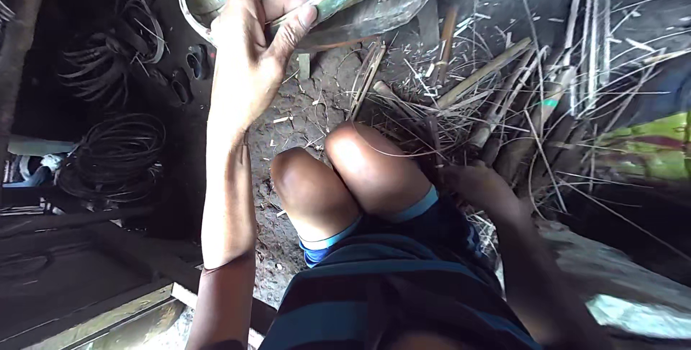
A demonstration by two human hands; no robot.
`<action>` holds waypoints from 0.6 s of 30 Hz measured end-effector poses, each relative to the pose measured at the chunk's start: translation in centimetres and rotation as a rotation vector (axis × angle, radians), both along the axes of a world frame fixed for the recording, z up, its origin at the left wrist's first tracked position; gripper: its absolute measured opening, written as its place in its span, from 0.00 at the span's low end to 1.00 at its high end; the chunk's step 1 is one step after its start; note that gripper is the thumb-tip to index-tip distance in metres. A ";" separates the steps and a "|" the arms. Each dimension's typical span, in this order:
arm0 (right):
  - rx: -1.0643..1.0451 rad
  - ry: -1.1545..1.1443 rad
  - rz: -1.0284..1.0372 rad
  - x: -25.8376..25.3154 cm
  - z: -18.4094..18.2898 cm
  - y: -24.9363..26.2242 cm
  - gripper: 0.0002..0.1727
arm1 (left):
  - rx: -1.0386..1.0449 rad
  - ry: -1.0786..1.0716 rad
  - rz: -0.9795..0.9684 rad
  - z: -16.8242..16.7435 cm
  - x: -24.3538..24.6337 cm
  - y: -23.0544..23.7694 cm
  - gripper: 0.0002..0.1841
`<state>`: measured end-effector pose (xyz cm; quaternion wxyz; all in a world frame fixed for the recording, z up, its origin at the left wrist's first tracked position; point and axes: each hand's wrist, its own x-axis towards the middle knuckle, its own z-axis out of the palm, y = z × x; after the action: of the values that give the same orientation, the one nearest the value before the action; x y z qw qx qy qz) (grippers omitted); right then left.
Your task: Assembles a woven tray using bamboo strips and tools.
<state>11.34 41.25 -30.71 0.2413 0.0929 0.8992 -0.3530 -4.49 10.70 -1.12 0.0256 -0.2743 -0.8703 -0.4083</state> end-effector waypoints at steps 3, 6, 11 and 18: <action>-0.089 0.455 -0.007 -3.2 6.9 -2.8 0.18 | 0.029 0.012 -0.004 -0.1 0.0 -0.4 0.14; -0.182 0.946 -0.092 -7.5 14.4 -7.3 0.20 | 0.185 0.198 0.069 -1.1 0.8 -0.2 0.21; -0.273 1.031 0.106 -12.2 20.3 -15.0 0.21 | 0.190 0.659 0.045 -3.6 3.0 -0.1 0.17; -0.777 1.173 0.468 -5.8 24.4 -11.0 0.12 | 0.461 0.237 0.098 0.4 10.2 -6.4 0.27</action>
<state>5.49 30.22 -6.31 -0.1945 -0.3971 0.6868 -0.5768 5.72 4.30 -0.73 0.2089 -0.2645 -0.7574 -0.5593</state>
